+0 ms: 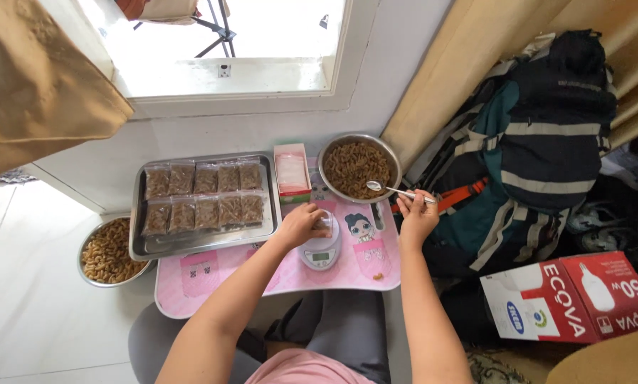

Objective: Weighing and bagging dry pet food into small plastic pouches using a spoon and a digital scale.

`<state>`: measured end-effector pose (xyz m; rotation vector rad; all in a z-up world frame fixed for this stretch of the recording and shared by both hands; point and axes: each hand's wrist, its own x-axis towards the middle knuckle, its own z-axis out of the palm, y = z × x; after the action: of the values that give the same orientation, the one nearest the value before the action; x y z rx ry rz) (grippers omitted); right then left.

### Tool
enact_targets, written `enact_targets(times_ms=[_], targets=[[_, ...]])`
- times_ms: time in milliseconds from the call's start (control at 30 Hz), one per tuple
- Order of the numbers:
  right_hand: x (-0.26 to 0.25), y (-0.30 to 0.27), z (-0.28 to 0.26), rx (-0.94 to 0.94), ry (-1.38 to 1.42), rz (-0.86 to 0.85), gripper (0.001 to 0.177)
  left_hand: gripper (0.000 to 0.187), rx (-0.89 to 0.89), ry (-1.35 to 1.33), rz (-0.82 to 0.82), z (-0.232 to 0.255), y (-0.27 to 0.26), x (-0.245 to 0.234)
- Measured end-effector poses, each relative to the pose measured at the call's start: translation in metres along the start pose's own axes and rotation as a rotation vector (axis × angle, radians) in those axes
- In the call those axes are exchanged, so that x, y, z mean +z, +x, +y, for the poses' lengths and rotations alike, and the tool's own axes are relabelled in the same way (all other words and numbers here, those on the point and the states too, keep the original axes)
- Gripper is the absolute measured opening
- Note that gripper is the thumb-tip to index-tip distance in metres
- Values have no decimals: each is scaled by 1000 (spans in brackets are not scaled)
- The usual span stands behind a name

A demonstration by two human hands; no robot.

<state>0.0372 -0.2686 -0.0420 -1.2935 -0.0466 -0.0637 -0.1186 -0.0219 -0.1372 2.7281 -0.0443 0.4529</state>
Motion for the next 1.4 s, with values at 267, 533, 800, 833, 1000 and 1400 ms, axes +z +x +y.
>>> enact_targets(times_ms=[267,533,800,833,1000,1400], targets=[[-25,-7,26,165,169,73,18,87,-155,-125,219,26,-18,-44],[-53,-11,54,322,405,135,20,65,-450,-479,563,-1,-90,-97],[-63,-12,61,354,513,145,21,58,-627,-518,616,-5,-137,-127],[-63,-14,58,354,513,146,21,58,-627,-519,615,-5,-137,-128],[-57,-19,44,360,520,153,22,57,-623,-519,608,-4,-130,-123],[-45,-16,33,335,398,66,21,65,-328,-455,390,34,-58,-82]])
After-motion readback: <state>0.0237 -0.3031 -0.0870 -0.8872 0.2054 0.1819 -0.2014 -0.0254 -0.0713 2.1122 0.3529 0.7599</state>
